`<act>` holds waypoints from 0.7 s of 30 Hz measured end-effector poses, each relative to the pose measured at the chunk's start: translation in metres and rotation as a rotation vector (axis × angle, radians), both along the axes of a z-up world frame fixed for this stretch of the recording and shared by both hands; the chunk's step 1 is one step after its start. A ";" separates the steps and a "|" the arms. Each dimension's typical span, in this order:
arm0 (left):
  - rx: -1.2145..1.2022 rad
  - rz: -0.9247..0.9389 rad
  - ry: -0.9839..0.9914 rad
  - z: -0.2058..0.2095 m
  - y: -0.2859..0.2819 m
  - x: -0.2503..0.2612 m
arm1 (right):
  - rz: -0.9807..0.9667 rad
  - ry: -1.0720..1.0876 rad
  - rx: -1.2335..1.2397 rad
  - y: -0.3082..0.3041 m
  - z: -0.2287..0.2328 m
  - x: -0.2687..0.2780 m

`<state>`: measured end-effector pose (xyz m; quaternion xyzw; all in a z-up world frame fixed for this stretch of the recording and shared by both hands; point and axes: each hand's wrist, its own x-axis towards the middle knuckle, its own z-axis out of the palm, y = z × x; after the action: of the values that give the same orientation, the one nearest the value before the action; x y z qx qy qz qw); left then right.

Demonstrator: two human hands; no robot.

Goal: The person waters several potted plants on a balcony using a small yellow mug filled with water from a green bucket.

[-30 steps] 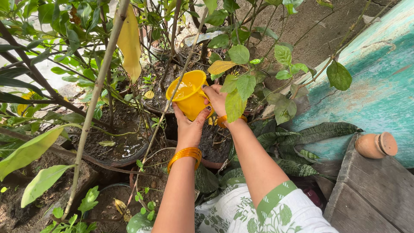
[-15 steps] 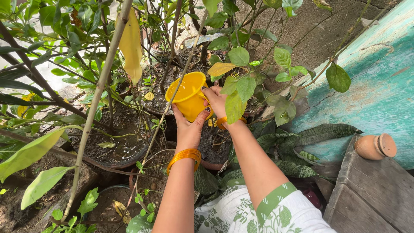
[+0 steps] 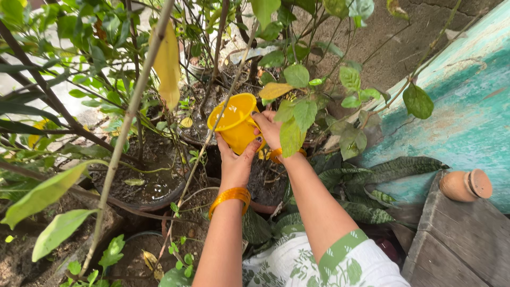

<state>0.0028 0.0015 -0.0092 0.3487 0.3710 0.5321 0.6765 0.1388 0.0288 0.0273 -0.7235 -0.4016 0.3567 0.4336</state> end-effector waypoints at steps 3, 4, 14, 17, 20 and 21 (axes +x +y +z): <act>0.016 -0.019 -0.005 -0.001 0.001 0.001 | 0.014 0.024 0.041 0.000 0.005 -0.002; 0.002 -0.021 -0.046 -0.001 0.002 0.002 | 0.000 0.007 0.028 -0.001 0.006 -0.002; -0.025 -0.032 -0.057 0.011 0.002 0.000 | 0.011 -0.192 0.068 -0.001 0.013 -0.003; -0.028 -0.032 -0.021 0.016 0.002 -0.002 | -0.006 -0.182 0.047 -0.003 0.017 -0.004; -0.017 -0.027 0.008 0.018 0.002 -0.003 | -0.021 -0.127 0.017 -0.003 0.017 -0.005; -0.016 -0.024 0.013 0.018 0.001 -0.003 | -0.027 -0.105 0.005 -0.002 0.017 -0.005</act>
<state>0.0001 0.0030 0.0092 0.3513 0.3755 0.5187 0.6831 0.1338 0.0265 0.0439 -0.7455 -0.4149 0.3115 0.4184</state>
